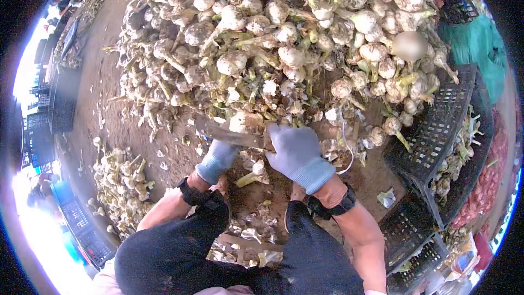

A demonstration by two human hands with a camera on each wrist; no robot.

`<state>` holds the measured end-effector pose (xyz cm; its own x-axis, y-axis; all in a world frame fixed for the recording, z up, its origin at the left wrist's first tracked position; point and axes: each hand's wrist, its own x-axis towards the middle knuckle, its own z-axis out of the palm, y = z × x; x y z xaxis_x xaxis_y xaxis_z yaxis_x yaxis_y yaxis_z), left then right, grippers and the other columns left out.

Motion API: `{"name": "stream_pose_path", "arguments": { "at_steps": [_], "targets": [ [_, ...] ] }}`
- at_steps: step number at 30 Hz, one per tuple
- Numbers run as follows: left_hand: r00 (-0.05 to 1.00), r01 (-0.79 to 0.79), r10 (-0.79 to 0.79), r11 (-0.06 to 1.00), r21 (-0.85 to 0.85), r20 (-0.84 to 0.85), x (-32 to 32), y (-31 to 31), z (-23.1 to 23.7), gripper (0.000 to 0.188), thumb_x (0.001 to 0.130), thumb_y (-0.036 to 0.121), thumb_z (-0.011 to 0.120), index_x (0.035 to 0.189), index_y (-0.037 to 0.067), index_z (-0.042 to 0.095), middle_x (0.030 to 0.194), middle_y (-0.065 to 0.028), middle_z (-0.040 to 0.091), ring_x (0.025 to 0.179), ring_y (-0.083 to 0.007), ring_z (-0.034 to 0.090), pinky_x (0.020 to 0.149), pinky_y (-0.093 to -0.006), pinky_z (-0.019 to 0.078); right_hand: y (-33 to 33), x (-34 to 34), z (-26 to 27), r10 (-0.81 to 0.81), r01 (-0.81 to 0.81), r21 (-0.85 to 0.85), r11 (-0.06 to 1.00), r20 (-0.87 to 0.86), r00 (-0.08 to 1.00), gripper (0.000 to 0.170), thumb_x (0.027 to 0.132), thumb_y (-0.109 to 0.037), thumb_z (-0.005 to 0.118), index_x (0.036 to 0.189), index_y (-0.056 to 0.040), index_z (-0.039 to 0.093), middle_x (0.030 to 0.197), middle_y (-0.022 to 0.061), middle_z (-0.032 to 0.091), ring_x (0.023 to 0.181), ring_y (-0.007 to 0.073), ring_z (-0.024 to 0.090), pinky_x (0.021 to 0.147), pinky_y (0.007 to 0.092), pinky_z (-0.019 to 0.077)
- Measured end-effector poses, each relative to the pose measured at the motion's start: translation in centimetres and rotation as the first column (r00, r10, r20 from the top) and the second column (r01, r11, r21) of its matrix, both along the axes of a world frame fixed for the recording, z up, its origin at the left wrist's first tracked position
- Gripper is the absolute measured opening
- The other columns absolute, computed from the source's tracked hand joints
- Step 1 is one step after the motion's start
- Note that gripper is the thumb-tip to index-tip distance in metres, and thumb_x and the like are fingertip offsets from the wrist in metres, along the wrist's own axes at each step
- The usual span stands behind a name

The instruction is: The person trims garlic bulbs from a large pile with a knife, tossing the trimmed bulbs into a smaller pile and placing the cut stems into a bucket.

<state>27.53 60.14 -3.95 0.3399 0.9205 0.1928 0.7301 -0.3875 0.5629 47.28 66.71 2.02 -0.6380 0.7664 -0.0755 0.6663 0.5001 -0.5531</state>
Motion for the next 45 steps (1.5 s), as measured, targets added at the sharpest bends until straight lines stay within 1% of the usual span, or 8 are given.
{"name": "stream_pose_path", "arguments": {
  "at_steps": [13, 16, 21, 28, 30, 32, 34, 45],
  "targets": [
    [0.955, 0.001, 0.104, 0.935, -0.355, 0.279, 1.1, 0.2, 4.4, 0.028, 0.08, 0.002, 0.053, 0.107, 0.002, 0.059, 0.103, -0.0103, 0.063, 0.096, -0.0222, 0.06, 0.086, -0.0333, 0.0472, 0.8, 4.2, -7.1, -0.066, 0.066, 0.003, 0.998, 0.09, 0.994, 0.024, 0.067, -0.004, 0.059, 0.09, -0.0033, 0.063, 0.077, 0.0169, 0.064, 0.069, 0.0354, 0.062, 0.062, 0.0407, 0.0512],
    [-0.12, 0.46, 0.747, 0.626, -0.63, 0.654, 1.7, 1.1, 7.1, 0.034, 0.078, 0.003, 0.064, 0.111, 0.001, 0.057, 0.1, -0.0063, 0.065, 0.093, -0.0117, 0.061, 0.081, -0.0271, 0.0489, 1.2, 9.6, -8.3, -0.238, 0.258, 0.004, 0.966, 0.396, 0.887, 0.025, 0.073, -0.005, 0.058, 0.098, -0.0052, 0.061, 0.075, 0.0146, 0.065, 0.07, 0.0283, 0.065, 0.062, 0.0357, 0.0526],
    [0.976, -0.19, 0.218, 0.849, -0.492, -0.001, 2.8, 2.0, 2.0, 0.036, 0.069, 0.011, 0.067, 0.104, 0.007, 0.06, 0.088, -0.0112, 0.065, 0.087, -0.0247, 0.063, 0.077, -0.0336, 0.0487, -0.8, 4.4, -7.0, -0.342, 0.162, -0.735, 0.658, -0.1, 0.935, 0.053, 0.086, -0.046, 0.056, 0.122, -0.0074, 0.05, 0.08, 0.0096, 0.066, 0.078, 0.0165, 0.065, 0.064, 0.0258, 0.0517],
    [0.916, -0.387, 0.401, 0.884, 0.264, 0.001, 1.7, 2.5, 3.3, 0.048, 0.068, 0.007, 0.059, 0.116, 0.008, 0.053, 0.102, -0.0106, 0.055, 0.105, -0.0272, 0.05, 0.095, -0.0391, 0.0377, -2.0, 1.2, -8.4, -0.838, 0.003, -0.97, 0.242, -0.207, 0.504, 0.028, 0.086, -0.03, 0.062, 0.099, -0.0044, 0.063, 0.081, 0.005, 0.064, 0.074, 0.0153, 0.059, 0.068, 0.0287, 0.0473],
    [0.622, 0.012, 0.685, 0.477, -0.879, 0.38, 2.0, 2.1, 2.8, 0.033, 0.077, 0.002, 0.057, 0.109, 0.006, 0.055, 0.114, -0.0128, 0.053, 0.111, -0.0274, 0.049, 0.096, -0.0387, 0.0397, -3.0, 0.5, -12.9, -0.626, 0.015, -0.816, 0.578, -0.431, 0.649, 0.034, 0.082, -0.032, 0.065, 0.096, -0.0019, 0.063, 0.075, 0.0096, 0.063, 0.071, 0.0164, 0.059, 0.065, 0.0297, 0.0466],
    [0.96, -0.278, 0.278, 0.96, 0.003, 0.028, 1.5, -1.1, -4.2, 0.021, 0.08, 0.008, 0.057, 0.1, 0.001, 0.061, 0.091, -0.009, 0.062, 0.079, -0.0139, 0.057, 0.068, -0.0298, 0.048, -1.1, -0.1, -5.7, -0.401, 0.181, -0.687, 0.704, -0.174, 0.899, 0.034, 0.079, -0.029, 0.067, 0.099, -0.002, 0.062, 0.074, 0.014, 0.063, 0.068, 0.0208, 0.06, 0.063, 0.0304, 0.0466],
    [0.787, -0.278, 0.59, 0.598, -0.752, 0.178, 0.8, 1.1, -0.2, 0.022, 0.077, 0.015, 0.061, 0.092, 0.0, 0.064, 0.071, -0.0086, 0.061, 0.062, -0.0152, 0.055, 0.057, -0.0328, 0.0464, -0.4, 1.5, -4.6, -0.405, 0.349, -0.516, 0.782, 0.005, 0.914, 0.035, 0.078, -0.031, 0.067, 0.103, -0.0071, 0.063, 0.079, 0.0151, 0.064, 0.07, 0.0269, 0.063, 0.063, 0.0332, 0.0477],
    [0.47, -0.815, 0.726, 0.575, 0.068, -0.503, -21.7, -8.2, -0.7, 0.015, 0.081, 0.015, 0.063, 0.095, 0.011, 0.067, 0.085, -0.0075, 0.068, 0.071, -0.0175, 0.066, 0.064, -0.0286, 0.0533, 2.4, 9.2, -6.4, -0.444, 0.427, 0.161, 0.89, 0.09, 0.891, 0.043, 0.074, -0.022, 0.066, 0.115, -0.0099, 0.057, 0.093, 0.0132, 0.063, 0.084, 0.031, 0.062, 0.071, 0.039, 0.0501]
  ]
}}
